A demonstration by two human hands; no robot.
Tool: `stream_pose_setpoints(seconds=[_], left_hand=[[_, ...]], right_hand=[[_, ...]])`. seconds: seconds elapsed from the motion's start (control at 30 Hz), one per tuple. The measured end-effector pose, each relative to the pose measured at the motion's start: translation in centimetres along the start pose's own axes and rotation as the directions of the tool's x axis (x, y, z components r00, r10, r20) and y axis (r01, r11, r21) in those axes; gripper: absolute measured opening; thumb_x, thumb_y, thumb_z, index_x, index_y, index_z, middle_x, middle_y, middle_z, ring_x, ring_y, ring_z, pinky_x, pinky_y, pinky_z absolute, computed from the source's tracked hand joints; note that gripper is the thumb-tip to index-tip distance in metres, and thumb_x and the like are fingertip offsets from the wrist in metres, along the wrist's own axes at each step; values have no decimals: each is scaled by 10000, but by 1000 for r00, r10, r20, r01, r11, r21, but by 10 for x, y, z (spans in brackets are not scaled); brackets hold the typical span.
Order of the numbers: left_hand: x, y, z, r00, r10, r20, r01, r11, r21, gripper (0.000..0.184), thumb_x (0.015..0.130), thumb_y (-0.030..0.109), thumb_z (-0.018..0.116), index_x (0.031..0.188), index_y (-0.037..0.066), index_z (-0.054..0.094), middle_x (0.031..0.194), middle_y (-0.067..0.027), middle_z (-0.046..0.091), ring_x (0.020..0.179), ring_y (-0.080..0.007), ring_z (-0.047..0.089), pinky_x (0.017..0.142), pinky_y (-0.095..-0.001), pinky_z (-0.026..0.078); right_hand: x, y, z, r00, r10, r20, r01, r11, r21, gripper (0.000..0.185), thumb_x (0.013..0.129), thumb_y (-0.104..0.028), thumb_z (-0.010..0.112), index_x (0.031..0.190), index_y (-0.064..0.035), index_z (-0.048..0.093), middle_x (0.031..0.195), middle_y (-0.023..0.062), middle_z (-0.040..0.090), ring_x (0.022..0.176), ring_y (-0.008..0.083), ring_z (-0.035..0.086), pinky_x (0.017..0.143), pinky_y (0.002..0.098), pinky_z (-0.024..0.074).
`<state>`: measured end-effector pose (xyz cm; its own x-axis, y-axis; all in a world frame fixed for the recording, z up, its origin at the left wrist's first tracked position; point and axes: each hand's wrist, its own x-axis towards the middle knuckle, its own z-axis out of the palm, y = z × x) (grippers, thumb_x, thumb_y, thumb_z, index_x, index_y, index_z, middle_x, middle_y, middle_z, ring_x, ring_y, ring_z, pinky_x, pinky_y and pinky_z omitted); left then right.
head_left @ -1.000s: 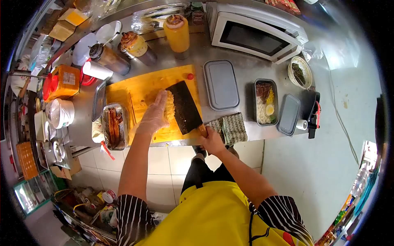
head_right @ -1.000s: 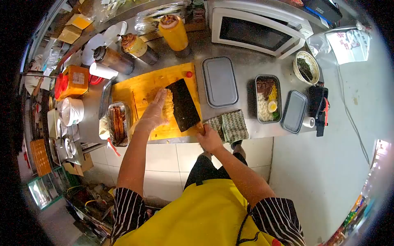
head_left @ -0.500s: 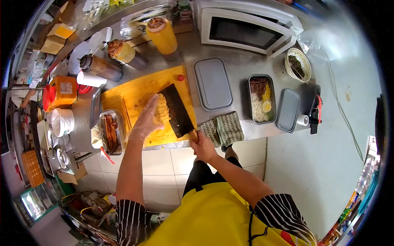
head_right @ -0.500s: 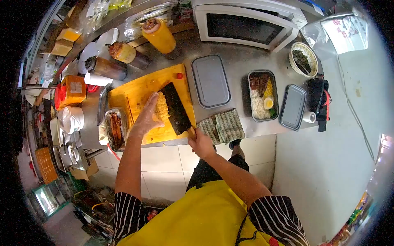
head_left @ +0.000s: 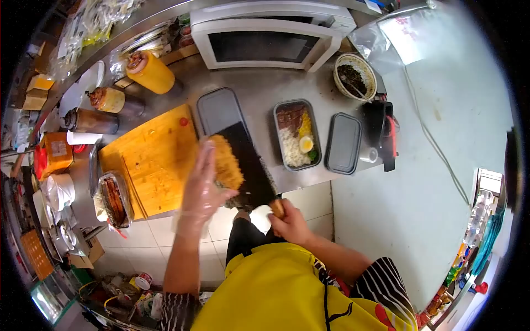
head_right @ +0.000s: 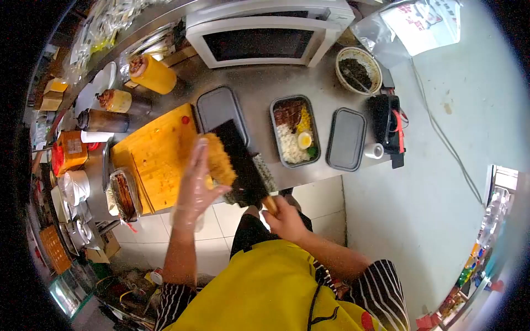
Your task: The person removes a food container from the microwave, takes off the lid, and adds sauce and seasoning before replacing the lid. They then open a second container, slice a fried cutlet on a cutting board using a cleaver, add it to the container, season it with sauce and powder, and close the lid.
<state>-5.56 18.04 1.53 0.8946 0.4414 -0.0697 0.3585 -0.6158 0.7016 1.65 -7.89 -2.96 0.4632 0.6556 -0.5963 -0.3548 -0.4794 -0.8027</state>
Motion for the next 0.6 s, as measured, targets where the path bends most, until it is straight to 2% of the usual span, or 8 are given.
stream_pose_setpoints(seconds=[0.03,0.1,0.13,0.23,0.33,0.43,0.57,0.6], left_hand=[[11,14,16,999,49,16,-49,999,4,1175,560,110,933,1536,51,281,1583,-167,301,1407,-372,391,1143,-392,381],[34,38,51,994,98,50,-95,994,-47,1138,568,160,934,1512,34,311,1563,-172,326,1342,-394,457,1102,-406,419],[46,56,61,983,-7,182,6,1000,3,1205,585,251,942,1557,72,253,1600,-164,277,1421,-358,372,1183,-420,330],[78,78,100,895,-130,426,94,990,105,1226,610,367,923,1574,96,216,1610,-122,272,1430,-363,346,1198,-451,280],[90,77,129,911,-98,401,12,977,211,1255,606,418,913,1585,117,187,1620,-97,258,1432,-392,321,1210,-454,242],[99,78,130,927,-23,374,-45,984,170,1241,620,452,891,1593,159,179,1626,-84,247,1438,-406,300,1215,-458,214],[100,83,132,897,-146,418,-21,929,370,1169,647,477,864,1589,237,216,1615,-90,271,1398,-425,335,1190,-477,246],[103,82,132,899,-106,425,-56,934,352,1151,655,475,860,1587,247,226,1598,-99,297,1375,-435,355,1183,-488,253]], right_hand=[[-9,5,-20,998,58,-34,-54,994,95,238,948,-184,651,1068,-28,516,726,58,595,561,125,593,505,294,467],[-27,0,-57,989,101,-108,-96,994,49,229,956,-141,634,1098,-31,491,713,42,579,529,121,563,485,282,457],[-34,-7,-73,982,139,-126,-131,989,72,219,966,-133,619,1100,-31,480,702,38,565,514,120,550,475,286,456],[-37,0,-105,971,139,-194,-114,984,134,159,970,-93,593,997,-64,439,590,18,514,421,116,503,380,278,393],[-33,5,-124,963,164,-214,-144,984,107,158,975,-98,590,988,-54,439,601,25,521,426,120,506,386,281,397],[-26,9,-128,968,172,-183,-157,983,90,166,980,-120,591,1005,-38,449,630,37,530,449,129,519,412,287,419],[-25,5,-133,969,196,-149,-179,977,119,195,980,-145,601,1052,-18,471,678,54,542,485,138,541,442,302,447],[-26,4,-136,968,198,-153,-182,977,108,198,979,-145,604,1054,-18,472,680,54,543,485,137,541,442,302,447]])
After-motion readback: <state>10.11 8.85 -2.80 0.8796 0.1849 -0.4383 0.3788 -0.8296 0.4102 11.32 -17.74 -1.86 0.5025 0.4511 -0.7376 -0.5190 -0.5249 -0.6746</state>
